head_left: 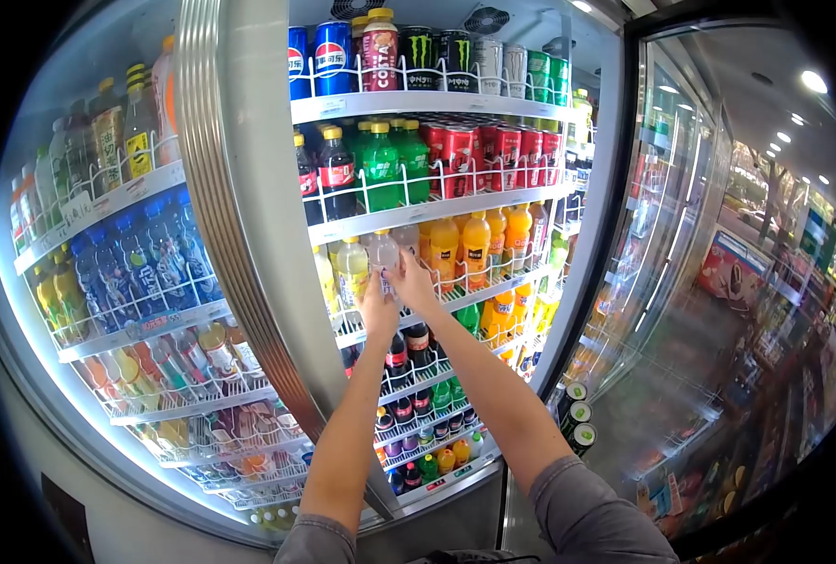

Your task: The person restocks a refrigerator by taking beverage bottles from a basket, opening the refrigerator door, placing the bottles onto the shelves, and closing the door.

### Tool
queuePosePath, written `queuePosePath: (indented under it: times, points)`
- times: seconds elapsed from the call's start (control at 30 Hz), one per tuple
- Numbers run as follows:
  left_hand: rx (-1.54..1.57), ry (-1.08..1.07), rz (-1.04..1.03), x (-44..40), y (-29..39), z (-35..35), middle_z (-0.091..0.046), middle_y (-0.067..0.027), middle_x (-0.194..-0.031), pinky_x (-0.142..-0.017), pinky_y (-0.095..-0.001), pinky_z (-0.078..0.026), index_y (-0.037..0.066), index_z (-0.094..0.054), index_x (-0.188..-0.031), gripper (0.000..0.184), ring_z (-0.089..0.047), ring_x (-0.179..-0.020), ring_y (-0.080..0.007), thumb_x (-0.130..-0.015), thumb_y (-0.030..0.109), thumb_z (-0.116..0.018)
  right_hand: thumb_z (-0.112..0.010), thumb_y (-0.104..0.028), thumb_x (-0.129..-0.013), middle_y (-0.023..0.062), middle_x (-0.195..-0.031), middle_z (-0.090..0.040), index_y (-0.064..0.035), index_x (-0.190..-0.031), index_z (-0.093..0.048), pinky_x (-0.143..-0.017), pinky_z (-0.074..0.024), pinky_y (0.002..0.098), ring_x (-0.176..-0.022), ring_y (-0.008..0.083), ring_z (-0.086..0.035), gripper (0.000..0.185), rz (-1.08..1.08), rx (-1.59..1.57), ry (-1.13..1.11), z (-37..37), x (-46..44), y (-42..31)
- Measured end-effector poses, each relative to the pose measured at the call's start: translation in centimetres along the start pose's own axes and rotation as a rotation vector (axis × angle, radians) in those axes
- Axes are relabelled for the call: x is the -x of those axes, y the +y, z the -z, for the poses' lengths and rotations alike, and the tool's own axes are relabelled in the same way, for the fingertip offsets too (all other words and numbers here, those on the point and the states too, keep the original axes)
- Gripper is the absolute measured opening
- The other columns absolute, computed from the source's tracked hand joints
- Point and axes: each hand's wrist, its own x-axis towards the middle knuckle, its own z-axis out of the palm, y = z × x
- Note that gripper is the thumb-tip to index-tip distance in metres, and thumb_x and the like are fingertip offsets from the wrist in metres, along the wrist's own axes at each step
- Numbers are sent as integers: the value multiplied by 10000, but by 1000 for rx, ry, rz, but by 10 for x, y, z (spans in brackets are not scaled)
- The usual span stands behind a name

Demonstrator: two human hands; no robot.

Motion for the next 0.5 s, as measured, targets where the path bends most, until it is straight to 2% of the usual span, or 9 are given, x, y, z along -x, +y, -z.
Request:
queuePosePath:
  times: [0.13, 0.2, 0.23, 0.27, 0.33, 0.37, 0.4, 0.47, 0.5]
  points:
    - [171, -125, -104, 12, -7, 3, -456, -272, -1424, -1106, -474, -303, -22, -386, -1447, 657, -397, -1332, -436, -809, -37, -541, -663, -228, -867, 231, -1048, -676, -85, -1373, -470, -828, -536, 433, -958, 379, -679, 560, 77, -110, -21, 10, 17, 7]
    - [112, 33, -265, 23, -10, 0, -460, -259, -1419, -1088, -433, -346, 41, -377, -1474, 666, -439, -1311, -408, -833, -60, -528, -651, -205, -888, 199, -1114, -677, -84, -1376, -477, -856, -530, 398, -997, 315, -686, 532, 152, -219, 107, 17, 38, 11]
    - [122, 48, -262, 32, -5, 1, -442, -248, -1442, -1089, -422, -348, 13, -375, -1467, 667, -439, -1320, -395, -823, -81, -523, -635, -182, -910, 156, -1150, -675, -47, -1367, -477, -840, -534, 362, -974, 266, -684, 502, 91, -161, 139, 28, 59, 4]
    - [132, 39, -264, 39, -1, 3, -442, -248, -1442, -1089, -422, -348, 13, -375, -1467, 667, -439, -1320, -395, -823, -81, -523, -635, -182, -910, 156, -1150, -675, -47, -1367, -477, -840, -534, 362, -974, 266, -684, 502, 87, -150, 147, 40, 73, -5]
    - [266, 69, -174, 60, 3, 3, -427, -245, -1459, -1122, -430, -307, -12, -400, -1440, 627, -410, -1345, -397, -825, -46, -517, -627, -182, -925, 150, -1153, -664, -2, -1353, -472, -809, -535, 336, -955, 234, -672, 490, -242, -304, 23, 60, 104, -7]
    - [327, 53, -75, 71, 7, 5, -465, -238, -1427, -1118, -424, -312, -14, -422, -1423, 591, -428, -1332, -387, -840, -35, -518, -602, -194, -954, 113, -1132, -666, 4, -1345, -477, -758, -529, 295, -912, 170, -652, 456, -249, -313, 12, 63, 118, 3]
    - [326, 70, -3, 81, 2, -4, -508, -243, -1369, -1088, -418, -340, -24, -441, -1405, 567, -466, -1284, -382, -842, -47, -508, -602, -194, -954, 113, -1132, -666, 4, -1345, -477, -758, -529, 295, -912, 170, -652, 456, -258, -299, 25, 68, 136, 5]
    - [361, 25, 57, 105, 9, -7, -540, -237, -1312, -1022, -410, -395, -27, -452, -1392, 532, -528, -1192, -367, -864, -32, -520, -577, -217, -980, 86, -1091, -675, -30, -1345, -492, -733, -521, 272, -908, 135, -645, 419, -250, -589, -6, 78, 170, 8]
    - [339, -24, 103, 118, 19, -4, -567, -222, -1267, -941, -378, -449, -24, -461, -1383, 487, -584, -1093, -324, -901, -1, -523, -559, -218, -995, 74, -1085, -672, -52, -1349, -499, -749, -517, 261, -922, 130, -642, 396, -316, -578, -8, 86, 184, 0]
